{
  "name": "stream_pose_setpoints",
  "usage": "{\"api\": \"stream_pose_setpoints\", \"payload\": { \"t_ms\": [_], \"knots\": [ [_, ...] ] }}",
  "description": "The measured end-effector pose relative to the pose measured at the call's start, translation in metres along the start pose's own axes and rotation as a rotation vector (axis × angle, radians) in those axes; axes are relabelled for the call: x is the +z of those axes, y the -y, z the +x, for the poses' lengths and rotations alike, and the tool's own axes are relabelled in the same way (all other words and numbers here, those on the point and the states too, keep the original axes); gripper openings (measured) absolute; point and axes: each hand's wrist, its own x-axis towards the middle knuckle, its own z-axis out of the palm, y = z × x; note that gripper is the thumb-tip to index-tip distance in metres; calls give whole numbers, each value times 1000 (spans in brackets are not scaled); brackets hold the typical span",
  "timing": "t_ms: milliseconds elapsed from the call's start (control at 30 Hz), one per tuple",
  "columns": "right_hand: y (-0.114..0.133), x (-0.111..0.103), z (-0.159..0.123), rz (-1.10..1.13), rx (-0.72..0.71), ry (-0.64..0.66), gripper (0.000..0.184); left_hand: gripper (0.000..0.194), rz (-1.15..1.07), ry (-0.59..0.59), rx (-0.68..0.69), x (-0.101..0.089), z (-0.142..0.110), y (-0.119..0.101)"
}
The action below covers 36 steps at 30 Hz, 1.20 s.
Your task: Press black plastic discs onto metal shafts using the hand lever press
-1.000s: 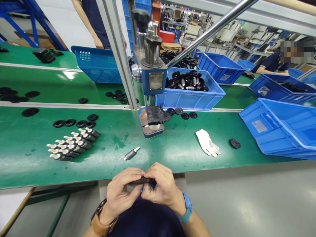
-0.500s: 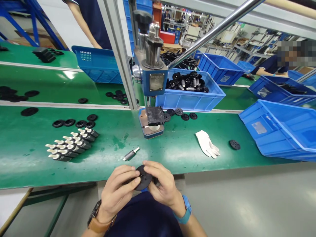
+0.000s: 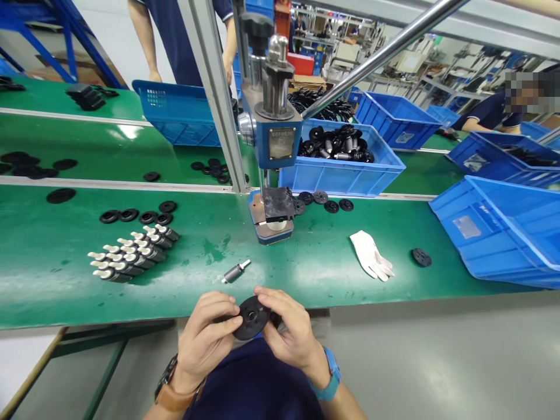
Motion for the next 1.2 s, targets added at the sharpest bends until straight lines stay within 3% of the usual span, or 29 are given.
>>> {"api": "stream_pose_setpoints", "payload": {
  "t_ms": [833, 1200],
  "knots": [
    [3, 2, 1, 0, -32, 7, 66, 29, -55, -53, -57, 2, -10, 4],
    [2, 4, -4, -2, -24, -3, 65, 13, -41, -22, -163, -5, 1, -4]
  ]
}}
